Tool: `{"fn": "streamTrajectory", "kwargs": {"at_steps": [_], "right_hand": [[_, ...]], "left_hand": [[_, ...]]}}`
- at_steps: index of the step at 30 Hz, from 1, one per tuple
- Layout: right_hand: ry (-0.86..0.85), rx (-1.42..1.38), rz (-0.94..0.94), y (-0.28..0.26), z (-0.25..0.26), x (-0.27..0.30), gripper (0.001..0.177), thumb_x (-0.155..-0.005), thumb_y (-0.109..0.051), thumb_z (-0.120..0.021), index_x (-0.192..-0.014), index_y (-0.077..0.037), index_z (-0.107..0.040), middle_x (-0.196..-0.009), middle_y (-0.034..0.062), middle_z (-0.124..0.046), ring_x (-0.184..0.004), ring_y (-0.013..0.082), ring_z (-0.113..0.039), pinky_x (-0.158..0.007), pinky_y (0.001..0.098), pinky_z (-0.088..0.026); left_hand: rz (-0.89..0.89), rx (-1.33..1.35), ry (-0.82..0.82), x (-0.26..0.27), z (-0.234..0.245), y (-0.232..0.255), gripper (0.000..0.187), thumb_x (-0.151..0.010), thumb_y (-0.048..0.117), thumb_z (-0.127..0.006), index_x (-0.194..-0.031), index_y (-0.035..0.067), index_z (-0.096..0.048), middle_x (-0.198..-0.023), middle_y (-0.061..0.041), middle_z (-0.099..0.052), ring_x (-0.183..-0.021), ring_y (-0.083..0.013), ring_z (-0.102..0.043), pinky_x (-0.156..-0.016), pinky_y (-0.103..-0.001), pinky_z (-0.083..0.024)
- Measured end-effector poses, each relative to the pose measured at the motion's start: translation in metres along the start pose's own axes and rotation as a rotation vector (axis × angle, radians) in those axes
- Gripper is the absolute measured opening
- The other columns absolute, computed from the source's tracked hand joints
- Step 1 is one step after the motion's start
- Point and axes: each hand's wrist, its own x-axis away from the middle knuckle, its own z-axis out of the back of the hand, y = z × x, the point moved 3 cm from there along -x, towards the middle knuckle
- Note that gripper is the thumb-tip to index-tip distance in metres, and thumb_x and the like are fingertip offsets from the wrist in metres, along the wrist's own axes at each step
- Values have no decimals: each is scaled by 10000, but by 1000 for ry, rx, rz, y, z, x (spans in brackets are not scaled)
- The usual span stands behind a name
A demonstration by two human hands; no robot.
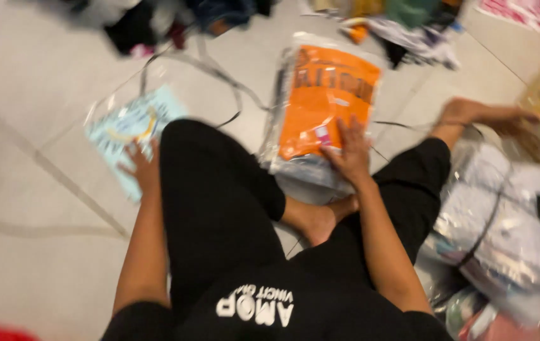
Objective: Organizing and bundling individually wrapped shirts using a black cord while sitting on the floor.
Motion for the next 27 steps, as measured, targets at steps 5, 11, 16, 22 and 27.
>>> {"fn": "streamTrajectory", "kwargs": {"at_steps": [5,11,16,22,27], "right_hand": [[-81,-121,83,-92,41,-25,844,-884,-470,-670,-1540,-244,-188,-1612,82,-50,-1484,365,-19,-1067,728,-79],[-197,-435,561,-249,27,-62,732,-941,-229,-729,-1499,-96,-274,-1588,161,-135,-1497,327,-111,-1235,489,-127],[-486,-530,725,-371,-19,-68,653,-954,-270,-680,-1459,-66,-320,-1551,216,-214,-1474,339,-186,-1213,451,-196],[-458,-175,797,-409,-84,-51,643,-847,-356,-726,-1378,-81,-488,-1474,197,-370,-1359,386,-368,-1097,476,-345],[-428,-178,775,-397,-90,-55,489,-878,-415,-665,-1276,-142,-585,-1330,96,-562,-1257,271,-516,-1068,410,-370]], "left_hand": [[149,21,-18,-5,31,18,535,-914,302,-556,-1433,222,-451,-1497,-210,-311,-1361,-453,-260,-948,-765,-165],[588,378,-67,-10,98,-12,724,-849,350,-784,-1404,76,-408,-1455,-225,-180,-1312,-451,-206,-1053,-583,-271],[745,468,-219,0,91,-42,769,-823,283,-766,-1408,41,-329,-1284,-174,-366,-1163,-361,-407,-955,-417,-429],[778,731,-378,1,91,-51,731,-716,333,-777,-1321,92,-446,-942,-119,-673,-970,-341,-671,-802,-470,-535],[855,1472,-205,-3,107,-53,311,-755,167,-675,-1043,51,-666,-702,-32,-588,-521,-117,-548,-425,-260,-445]]}}
